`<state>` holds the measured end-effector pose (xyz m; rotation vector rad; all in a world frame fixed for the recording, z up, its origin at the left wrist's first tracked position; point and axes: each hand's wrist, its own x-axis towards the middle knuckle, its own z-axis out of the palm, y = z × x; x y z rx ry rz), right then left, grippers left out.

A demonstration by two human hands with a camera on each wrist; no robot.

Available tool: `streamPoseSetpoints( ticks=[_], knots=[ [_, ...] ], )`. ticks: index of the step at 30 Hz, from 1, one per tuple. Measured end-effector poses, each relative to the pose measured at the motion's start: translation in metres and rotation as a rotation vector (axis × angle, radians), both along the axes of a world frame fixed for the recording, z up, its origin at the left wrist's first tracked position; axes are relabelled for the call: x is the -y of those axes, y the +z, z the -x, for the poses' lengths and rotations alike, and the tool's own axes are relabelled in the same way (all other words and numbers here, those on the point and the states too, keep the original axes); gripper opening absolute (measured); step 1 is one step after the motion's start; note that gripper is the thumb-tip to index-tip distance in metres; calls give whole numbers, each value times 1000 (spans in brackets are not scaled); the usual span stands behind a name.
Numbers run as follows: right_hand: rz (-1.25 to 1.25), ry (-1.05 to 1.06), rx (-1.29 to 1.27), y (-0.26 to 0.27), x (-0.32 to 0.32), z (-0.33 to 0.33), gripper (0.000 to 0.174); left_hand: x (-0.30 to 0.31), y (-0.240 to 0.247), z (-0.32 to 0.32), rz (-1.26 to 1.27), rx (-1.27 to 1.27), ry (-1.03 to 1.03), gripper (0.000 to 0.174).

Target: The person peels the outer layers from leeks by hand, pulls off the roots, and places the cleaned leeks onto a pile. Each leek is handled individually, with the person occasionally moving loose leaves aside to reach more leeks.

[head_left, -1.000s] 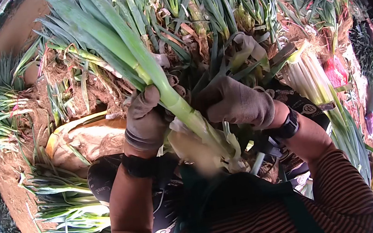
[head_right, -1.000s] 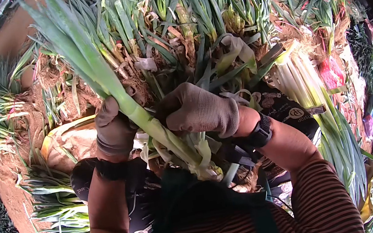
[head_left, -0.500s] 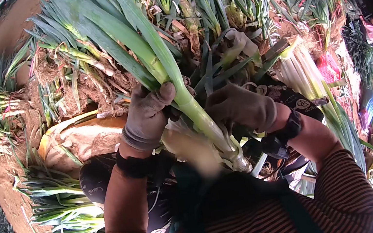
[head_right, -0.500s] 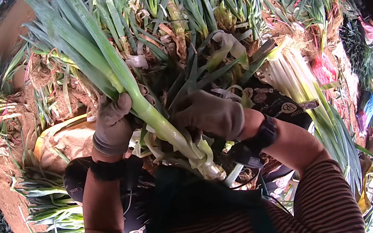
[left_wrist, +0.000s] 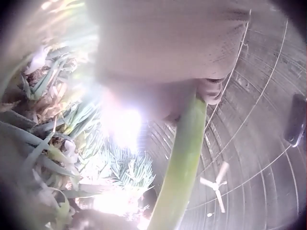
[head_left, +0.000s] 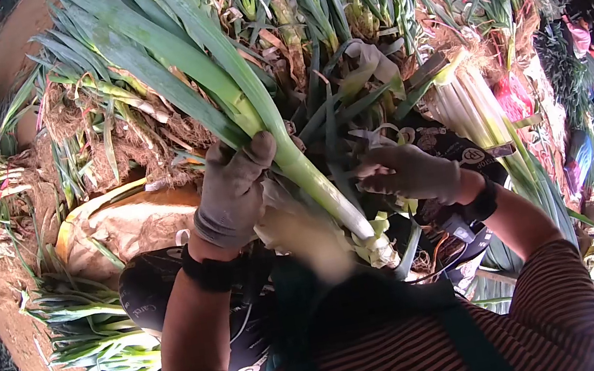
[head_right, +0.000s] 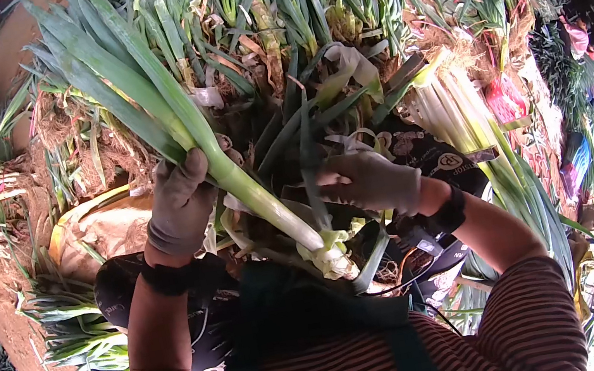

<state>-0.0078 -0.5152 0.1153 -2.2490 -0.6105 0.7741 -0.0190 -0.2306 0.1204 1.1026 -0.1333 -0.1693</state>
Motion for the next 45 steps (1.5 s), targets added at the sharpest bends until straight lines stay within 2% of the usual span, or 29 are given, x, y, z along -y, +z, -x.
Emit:
streamPoseSetpoints(
  ticks=[3,4,6,7,8,10,12,13,14,18,21,23,25,28,29,31,33,34,37,40,43,45],
  knots=[
    [-525,135,-382,-30,-3,32,56,28,-5,11,439,-340,-60,59],
    [-431,116,-662,-48,-12,43,65,32,-8,15,471,-307,-84,62],
    [-478,92,-760,-30,-24,45,68,35,-12,17,534,-229,-113,68],
    [-548,115,-562,-26,-30,36,66,35,2,10,479,-296,42,70],
    [-595,96,-645,-18,-42,28,66,28,12,-2,419,-145,103,66],
    [-697,61,-794,4,-77,11,66,0,20,-26,814,-159,-7,62],
    [-728,83,-646,21,-110,4,66,-29,40,-36,1009,-70,-118,57],
    [-727,104,-617,28,-120,7,67,-43,47,-38,935,18,-36,57],
    [-727,124,-589,35,-129,10,68,-48,53,-27,901,23,124,38],
    [-689,178,-642,44,-135,34,70,-84,22,0,882,61,46,43],
    [-624,180,-757,30,-108,58,69,-114,-2,14,1000,-20,153,39],
    [-590,198,-795,12,-80,69,68,-159,-27,20,961,2,197,33],
    [-567,212,-824,4,-63,75,67,-166,-33,26,957,-40,249,33],
    [-451,172,-587,10,-42,85,60,-157,-51,29,837,-133,433,36],
    [-394,183,-643,17,-32,85,57,-168,-53,25,885,-252,543,51],
    [-276,215,-749,40,-11,82,49,-185,-61,31,871,-282,579,51],
    [-226,190,-417,62,-2,91,42,-193,-59,38,776,-280,658,46],
    [-201,172,-253,73,4,97,38,-206,-63,43,850,-273,576,43],
    [77,269,-112,98,26,106,30,-225,-68,56,829,-284,643,41],
    [201,333,-46,114,40,114,32,-227,-61,66,708,-303,747,46],
    [220,421,106,125,51,118,34,-223,-55,74,673,-293,816,46],
    [246,420,68,133,58,121,34,-221,-50,79,614,-302,863,46]
  ],
)
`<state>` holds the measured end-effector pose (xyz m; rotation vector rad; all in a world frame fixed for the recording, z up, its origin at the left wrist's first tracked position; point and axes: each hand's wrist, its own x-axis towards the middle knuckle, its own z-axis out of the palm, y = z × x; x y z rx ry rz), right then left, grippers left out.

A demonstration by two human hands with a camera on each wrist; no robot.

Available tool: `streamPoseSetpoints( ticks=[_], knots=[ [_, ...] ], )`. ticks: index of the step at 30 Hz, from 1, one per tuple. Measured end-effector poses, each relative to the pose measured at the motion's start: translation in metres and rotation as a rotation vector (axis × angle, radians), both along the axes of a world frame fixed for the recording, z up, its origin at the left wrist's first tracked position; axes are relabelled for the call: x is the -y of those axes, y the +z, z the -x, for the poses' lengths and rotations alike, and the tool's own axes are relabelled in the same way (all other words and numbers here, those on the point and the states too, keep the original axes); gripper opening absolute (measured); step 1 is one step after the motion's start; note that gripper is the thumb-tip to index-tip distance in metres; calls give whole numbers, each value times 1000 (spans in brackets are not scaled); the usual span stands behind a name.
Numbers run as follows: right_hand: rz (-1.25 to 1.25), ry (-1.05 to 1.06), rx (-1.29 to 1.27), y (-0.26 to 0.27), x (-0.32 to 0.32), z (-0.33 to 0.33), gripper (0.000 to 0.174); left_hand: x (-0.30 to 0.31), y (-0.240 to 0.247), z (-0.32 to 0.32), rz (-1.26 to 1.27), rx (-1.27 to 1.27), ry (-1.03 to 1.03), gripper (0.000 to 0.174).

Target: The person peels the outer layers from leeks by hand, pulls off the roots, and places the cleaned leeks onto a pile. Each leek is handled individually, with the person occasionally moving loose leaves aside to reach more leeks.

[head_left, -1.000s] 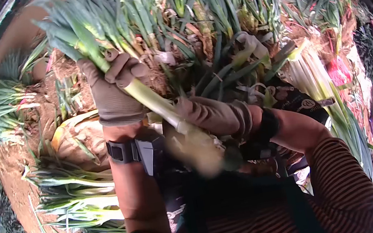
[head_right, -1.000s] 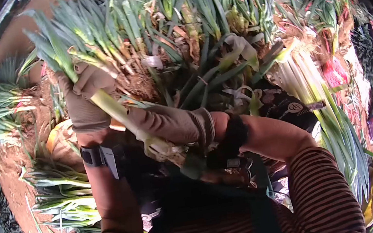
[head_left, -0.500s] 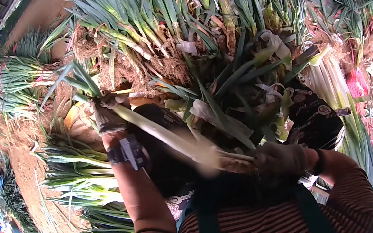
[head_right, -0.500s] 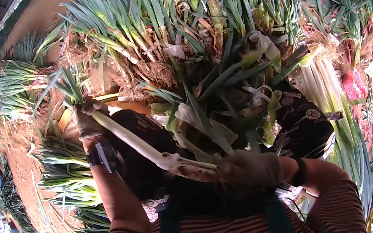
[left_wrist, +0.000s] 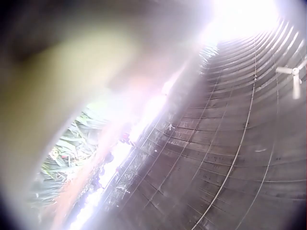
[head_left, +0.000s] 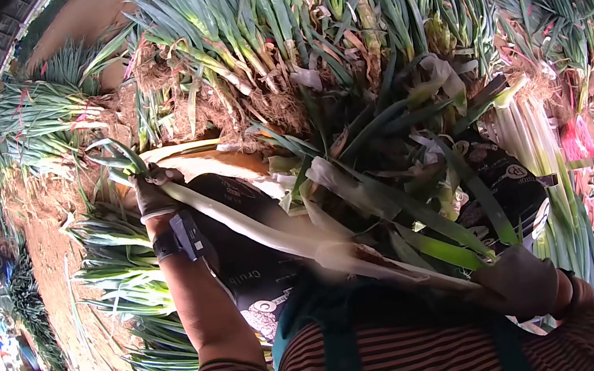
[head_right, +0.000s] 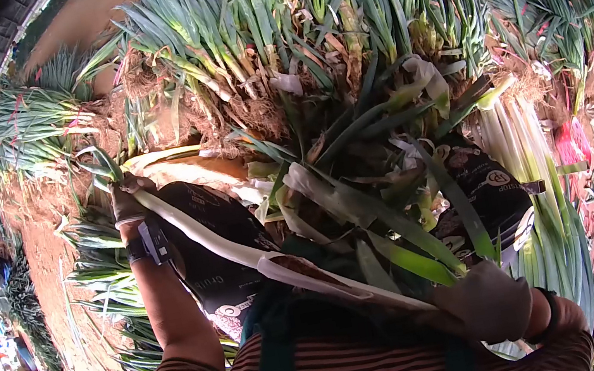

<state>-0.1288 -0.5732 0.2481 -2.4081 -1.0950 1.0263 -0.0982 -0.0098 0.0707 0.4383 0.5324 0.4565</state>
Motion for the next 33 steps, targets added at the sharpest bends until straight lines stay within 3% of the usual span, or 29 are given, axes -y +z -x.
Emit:
streamPoseSetpoints(
  ticks=[4,7,9,11,12,13,14,15,16,17,18,20,21,23,25,26,29,33],
  knots=[
    [122,87,114,22,14,8,31,-13,-4,13,93,46,47,44],
    [8,-56,391,33,61,18,33,-49,-29,35,-35,18,163,44],
    [-66,-259,631,44,56,1,27,-47,-15,49,-143,0,149,38],
    [-218,-543,491,28,38,-30,20,-42,-1,53,-212,4,231,38],
    [-348,-506,604,13,19,-48,16,-25,17,53,-271,85,260,36],
    [-367,-514,500,-11,6,-67,14,-9,35,51,-330,166,293,39],
    [-370,-200,640,-35,-10,-91,16,-7,46,48,-334,300,252,45],
    [-300,-158,484,-75,-23,-107,26,-7,56,46,-337,431,211,55],
    [-121,-6,256,-106,-44,-123,36,-8,65,44,-256,613,37,65],
    [153,-67,52,-129,-63,-130,44,10,86,39,-379,621,-73,58],
    [293,177,200,-126,-80,-140,46,6,89,35,-419,650,-118,52],
    [199,142,379,-139,-112,-171,48,3,100,23,-495,732,-239,40],
    [153,125,460,-146,-128,-188,49,13,107,18,-468,584,-130,41],
    [14,56,359,-142,-172,-222,44,34,114,1,-496,376,-32,34],
    [-145,33,264,-169,-212,-257,43,60,111,-19,-695,47,65,30],
    [-142,21,230,-182,-236,-268,40,57,101,-27,-613,-20,2,31],
    [-193,-44,157,-230,-306,-304,33,60,70,-38,-720,-196,-117,44],
    [-496,-305,271,-334,-407,-345,23,64,87,-53,-722,-388,-97,48]
  ],
)
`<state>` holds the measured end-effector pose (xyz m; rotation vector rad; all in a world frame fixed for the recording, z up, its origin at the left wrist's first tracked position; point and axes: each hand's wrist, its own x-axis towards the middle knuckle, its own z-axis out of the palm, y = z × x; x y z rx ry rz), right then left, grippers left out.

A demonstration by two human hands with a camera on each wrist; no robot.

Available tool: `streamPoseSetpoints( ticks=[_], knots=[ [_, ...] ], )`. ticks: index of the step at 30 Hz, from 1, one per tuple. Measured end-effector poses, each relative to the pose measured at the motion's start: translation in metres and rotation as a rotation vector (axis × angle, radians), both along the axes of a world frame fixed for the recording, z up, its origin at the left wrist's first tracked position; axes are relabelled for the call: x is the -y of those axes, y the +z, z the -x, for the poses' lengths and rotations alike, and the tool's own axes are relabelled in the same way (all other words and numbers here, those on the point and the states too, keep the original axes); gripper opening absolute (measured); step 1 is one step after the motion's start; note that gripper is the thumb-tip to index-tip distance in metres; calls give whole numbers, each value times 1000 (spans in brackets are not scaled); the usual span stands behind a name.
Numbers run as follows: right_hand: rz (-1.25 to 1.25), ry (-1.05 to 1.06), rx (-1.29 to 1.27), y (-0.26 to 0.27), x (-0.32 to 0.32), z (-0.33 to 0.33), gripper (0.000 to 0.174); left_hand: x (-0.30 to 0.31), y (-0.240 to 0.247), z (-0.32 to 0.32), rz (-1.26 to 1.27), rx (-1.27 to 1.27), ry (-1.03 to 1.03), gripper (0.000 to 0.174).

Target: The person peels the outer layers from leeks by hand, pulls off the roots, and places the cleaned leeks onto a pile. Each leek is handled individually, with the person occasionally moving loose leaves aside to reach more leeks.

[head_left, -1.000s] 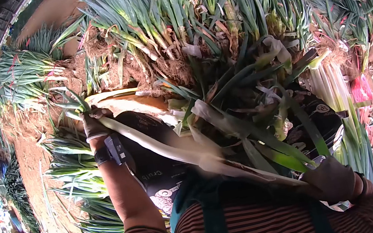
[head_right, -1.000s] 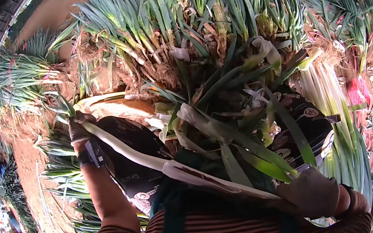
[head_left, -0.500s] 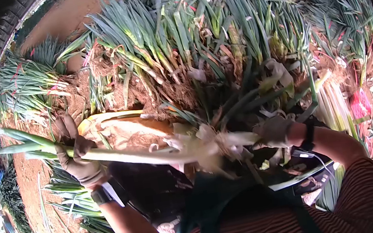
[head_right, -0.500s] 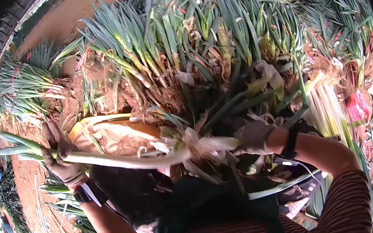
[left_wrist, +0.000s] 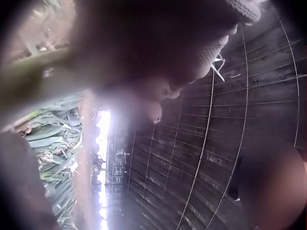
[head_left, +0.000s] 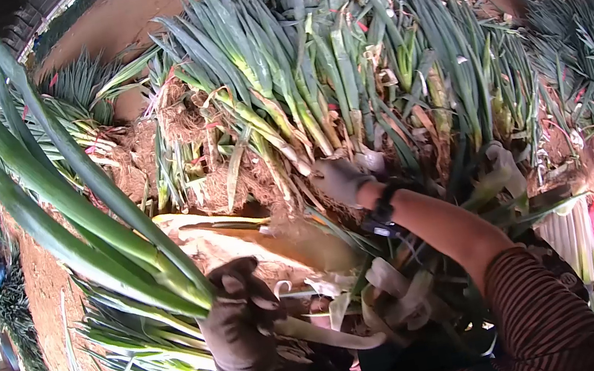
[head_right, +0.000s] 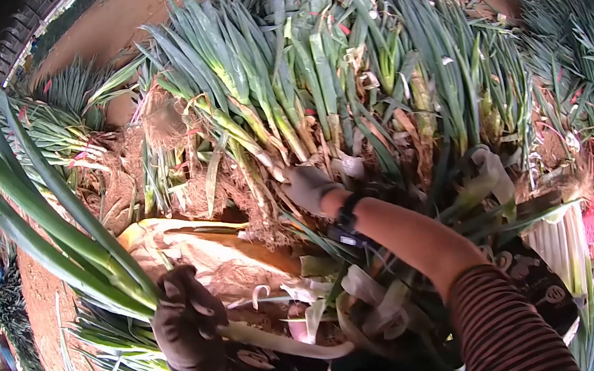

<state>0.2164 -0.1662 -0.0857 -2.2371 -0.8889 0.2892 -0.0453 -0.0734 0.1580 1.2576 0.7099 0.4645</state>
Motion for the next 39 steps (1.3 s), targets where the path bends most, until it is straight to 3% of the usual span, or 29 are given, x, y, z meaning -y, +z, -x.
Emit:
streamPoseSetpoints(
  ticks=[1,2,5,6,8,10,14,16,17,19,21,24,26,27,28,30,33,36,37,39],
  knots=[
    [-19,-112,28,-28,-27,-10,25,-1,-1,-3,12,-27,21,46],
    [121,-118,78,-32,-46,-17,40,-1,-2,-5,24,-54,45,45],
    [318,-281,5,-43,-90,-31,57,-2,-2,-12,85,-65,104,37],
    [398,-258,-116,-40,-93,-40,52,-2,-1,-13,102,-65,115,37],
    [551,-4,-263,-4,-93,-53,47,-3,0,-14,114,-73,126,34],
    [529,58,-381,26,-80,-54,43,-2,0,-14,115,-80,125,34],
    [7,-83,-650,50,-25,-42,38,2,3,-15,88,-78,114,35],
    [62,-96,-585,83,6,-27,42,8,5,-13,107,-37,95,36],
    [81,-64,-453,74,17,-29,45,11,4,-11,69,-35,86,35],
    [177,60,-445,66,48,-26,50,18,4,-11,37,-6,70,34],
    [257,138,-450,115,75,-2,47,25,2,-11,-5,19,67,34],
    [-427,93,-872,111,125,30,42,28,-8,-15,-47,108,75,29],
    [-613,75,-1037,142,164,68,42,31,-12,-21,-55,127,109,28],
    [-608,131,-1134,147,179,80,49,32,-14,-24,-30,152,111,23],
    [-519,114,-1018,145,192,95,41,33,-15,-29,-6,177,110,19],
    [-387,160,-1025,147,216,115,35,39,-17,-38,-90,169,81,25],
    [-500,-46,-1163,186,247,157,34,46,-39,-56,-27,310,111,33],
    [-480,-36,-1086,197,275,186,32,58,-46,-70,16,275,85,32],
    [-458,24,-1145,203,284,193,33,55,-63,-71,31,456,-43,30],
    [-359,-22,-1088,202,301,215,33,63,-60,-73,226,522,-111,31]
  ],
)
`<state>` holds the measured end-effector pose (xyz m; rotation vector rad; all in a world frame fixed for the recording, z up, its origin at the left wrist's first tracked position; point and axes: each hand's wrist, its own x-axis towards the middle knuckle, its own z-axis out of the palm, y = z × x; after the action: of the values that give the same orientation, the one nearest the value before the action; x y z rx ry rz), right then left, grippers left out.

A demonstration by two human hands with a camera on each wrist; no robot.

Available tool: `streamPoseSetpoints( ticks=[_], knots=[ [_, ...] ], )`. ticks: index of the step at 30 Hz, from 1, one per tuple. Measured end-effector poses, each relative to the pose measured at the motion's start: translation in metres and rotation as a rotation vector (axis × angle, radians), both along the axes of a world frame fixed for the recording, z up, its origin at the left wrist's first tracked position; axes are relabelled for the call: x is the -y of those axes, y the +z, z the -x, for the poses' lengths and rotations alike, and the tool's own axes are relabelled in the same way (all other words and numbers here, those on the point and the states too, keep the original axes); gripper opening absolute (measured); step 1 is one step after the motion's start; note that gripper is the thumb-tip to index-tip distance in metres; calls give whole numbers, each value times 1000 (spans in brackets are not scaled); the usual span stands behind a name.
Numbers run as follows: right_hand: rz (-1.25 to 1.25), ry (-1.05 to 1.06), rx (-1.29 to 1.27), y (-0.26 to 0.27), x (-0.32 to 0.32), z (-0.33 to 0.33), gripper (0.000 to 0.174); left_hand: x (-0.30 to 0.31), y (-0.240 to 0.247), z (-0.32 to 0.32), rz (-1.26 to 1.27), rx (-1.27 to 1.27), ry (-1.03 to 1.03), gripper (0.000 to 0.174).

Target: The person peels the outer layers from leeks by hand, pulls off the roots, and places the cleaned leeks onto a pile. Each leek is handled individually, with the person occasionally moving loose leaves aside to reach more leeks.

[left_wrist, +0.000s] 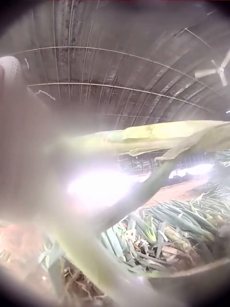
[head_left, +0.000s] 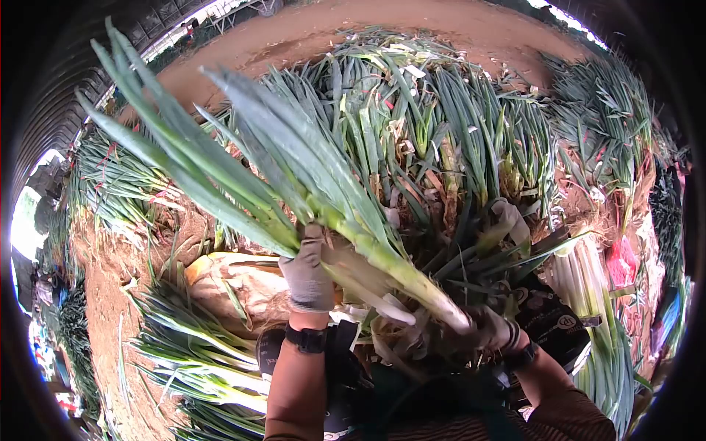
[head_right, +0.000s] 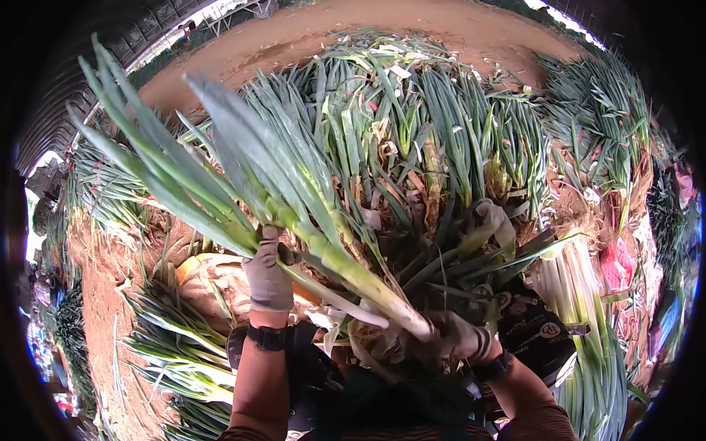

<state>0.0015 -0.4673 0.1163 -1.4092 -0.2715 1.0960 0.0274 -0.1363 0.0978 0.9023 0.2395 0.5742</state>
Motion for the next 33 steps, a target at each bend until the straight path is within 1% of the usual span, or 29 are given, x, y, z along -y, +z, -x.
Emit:
streamPoseSetpoints(
  ticks=[1,2,3,5,6,9,10,13,14,16,17,18,19,20,21,23,25,28,29,30,31,32,33],
  knots=[
    [61,41,36,3,6,8,32,3,0,1,88,27,-51,31],
    [-2,40,277,2,7,19,34,-1,-17,-2,-18,-5,14,30],
    [89,53,365,-2,10,27,35,-5,-33,-6,-121,-44,81,29],
    [278,76,534,-7,15,40,36,8,-36,-11,-221,-81,161,29],
    [322,-83,585,-13,8,47,39,3,-43,-13,-149,-114,126,26],
    [804,-92,561,-3,-11,51,40,7,-29,-6,-49,-72,-119,22],
    [614,-88,474,-2,-10,52,38,22,-18,-10,-49,-73,-50,19],
    [41,-56,203,-3,-1,56,35,21,-13,-6,-62,-40,-120,14],
    [50,-44,23,-8,7,62,32,23,-5,0,-107,48,-199,11],
    [-113,3,-198,-34,29,69,37,33,14,3,-211,-99,-209,19],
    [-147,-2,-154,-41,31,71,36,39,22,5,-262,-171,-212,23],
    [-180,-7,-109,-48,32,73,35,47,25,5,-259,-171,-137,24],
    [-212,-13,-65,-55,34,76,35,34,10,1,-219,-154,-169,26],
    [-152,-10,153,-38,27,73,34,9,-17,-6,-179,-138,-202,28],
    [-102,-42,182,-31,25,71,35,-3,-31,-10,-140,-123,-239,30],
    [0,-103,236,-17,22,68,37,3,-4,-6,-260,-47,-36,27],
    [174,-239,11,8,15,71,41,13,33,9,-270,-256,181,26],
    [104,-218,385,-30,26,76,49,25,37,24,-326,-278,126,18],
    [87,-246,376,-28,25,78,51,32,40,29,-344,-285,111,17],
    [69,-271,369,-25,24,80,53,47,43,29,-261,-285,93,18],
    [51,-296,361,-23,22,81,55,54,40,33,-318,-268,1,19],
    [46,-247,419,-28,23,81,57,64,30,29,-259,-142,-37,17],
    [42,-198,475,-38,26,82,60,65,16,24,-266,-103,-105,19]
  ],
)
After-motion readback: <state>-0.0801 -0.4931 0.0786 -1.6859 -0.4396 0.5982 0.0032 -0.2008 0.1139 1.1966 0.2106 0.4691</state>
